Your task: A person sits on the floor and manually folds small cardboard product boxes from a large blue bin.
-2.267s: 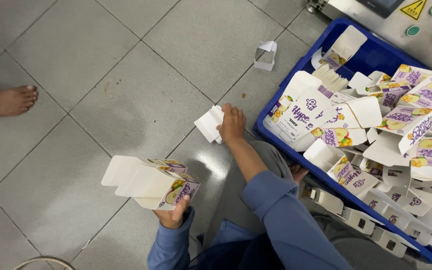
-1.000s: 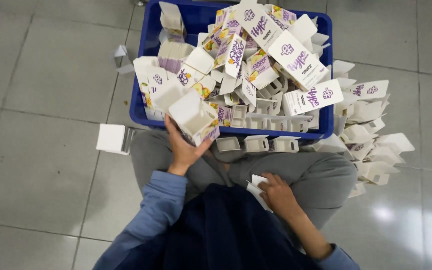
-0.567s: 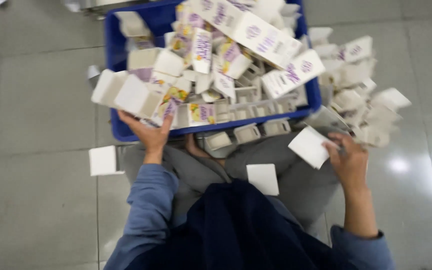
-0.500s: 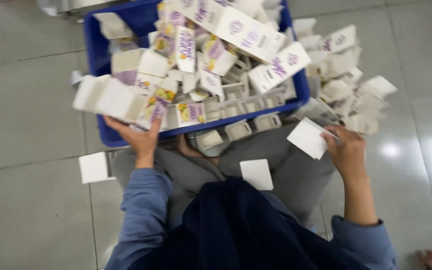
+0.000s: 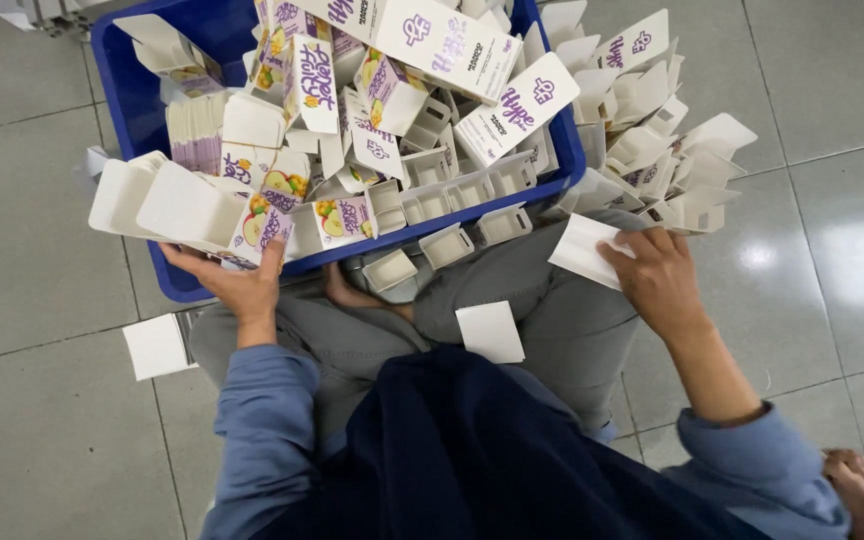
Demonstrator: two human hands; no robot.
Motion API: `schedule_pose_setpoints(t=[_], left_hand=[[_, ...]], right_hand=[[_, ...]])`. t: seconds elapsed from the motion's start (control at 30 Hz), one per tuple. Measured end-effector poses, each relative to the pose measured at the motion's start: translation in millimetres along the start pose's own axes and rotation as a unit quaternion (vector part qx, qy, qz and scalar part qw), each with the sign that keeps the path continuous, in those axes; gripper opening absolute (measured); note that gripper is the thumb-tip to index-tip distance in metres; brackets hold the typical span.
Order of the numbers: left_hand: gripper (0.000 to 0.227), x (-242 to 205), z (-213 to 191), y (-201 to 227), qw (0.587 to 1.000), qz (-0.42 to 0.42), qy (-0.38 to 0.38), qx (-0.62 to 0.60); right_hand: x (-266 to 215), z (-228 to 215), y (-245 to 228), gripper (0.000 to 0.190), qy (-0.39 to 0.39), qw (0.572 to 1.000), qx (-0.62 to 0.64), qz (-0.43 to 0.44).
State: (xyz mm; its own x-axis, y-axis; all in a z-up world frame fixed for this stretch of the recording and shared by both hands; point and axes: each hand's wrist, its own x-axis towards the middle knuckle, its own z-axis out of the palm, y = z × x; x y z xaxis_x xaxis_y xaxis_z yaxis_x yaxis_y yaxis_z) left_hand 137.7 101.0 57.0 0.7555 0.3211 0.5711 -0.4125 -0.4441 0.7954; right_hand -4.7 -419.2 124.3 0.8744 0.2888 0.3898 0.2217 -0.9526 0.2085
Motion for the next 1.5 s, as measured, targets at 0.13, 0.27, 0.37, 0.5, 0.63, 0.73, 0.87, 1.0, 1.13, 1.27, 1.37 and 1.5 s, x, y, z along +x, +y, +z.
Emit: schedule_pose_setpoints(t=[0.13, 0.27, 0.37, 0.5, 0.63, 0.73, 0.87, 1.0, 1.13, 1.27, 1.37, 1.5], left_hand=[[0.119, -2, 1, -2, 1.0, 0.008, 0.006, 0.021], [0.12, -7, 8, 1, 0.993, 0.086, 0.009, 0.076], [0.103, -17, 9, 26, 0.975, 0.143, -0.065, 0.158], [0.07, -10, 16, 70, 0.963, 0.182, -0.143, 0.136], [0.103, -27, 20, 45, 0.99, 0.075, -0.104, 0.065], [0.112, -30, 20, 40, 0.993, 0.068, -0.088, 0.047], [0.111, -31, 21, 37, 0.99, 0.078, -0.107, 0.052], [0.11, -31, 23, 33, 0.989, 0.075, -0.112, 0.053], [0.11, -32, 27, 27, 0.99, 0.072, -0.109, 0.046], [0.114, -34, 31, 12, 0.995, 0.076, -0.063, 0.009], [0.117, -31, 27, 18, 0.995, 0.043, -0.092, 0.02], [0.123, -33, 25, 16, 0.992, -0.006, -0.125, 0.016]], right_hand=[[8, -25, 1, 0.023, -0.099, 0.992, 0.069, 0.024], [-6, -21, 2, 0.037, -0.08, 0.958, 0.241, 0.131], [-6, -30, 1, 0.038, -0.08, 0.935, 0.288, 0.193], [-20, -23, 6, 0.024, -0.044, 0.949, 0.232, 0.208], [-22, -20, 10, 0.025, -0.026, 0.951, 0.237, 0.195], [-15, -24, 11, 0.025, 0.014, 0.971, 0.195, 0.14], [12, -38, 11, 0.022, 0.026, 0.954, 0.267, 0.132], [57, -34, 3, 0.017, 0.013, 0.855, 0.485, 0.182], [129, -31, -48, 0.042, -0.123, 0.742, 0.633, 0.182], [183, -31, -120, 0.085, -0.184, 0.566, 0.778, 0.201], [204, -42, -160, 0.091, -0.183, 0.581, 0.775, 0.168], [212, -43, -183, 0.046, -0.075, 0.738, 0.668, 0.061]])
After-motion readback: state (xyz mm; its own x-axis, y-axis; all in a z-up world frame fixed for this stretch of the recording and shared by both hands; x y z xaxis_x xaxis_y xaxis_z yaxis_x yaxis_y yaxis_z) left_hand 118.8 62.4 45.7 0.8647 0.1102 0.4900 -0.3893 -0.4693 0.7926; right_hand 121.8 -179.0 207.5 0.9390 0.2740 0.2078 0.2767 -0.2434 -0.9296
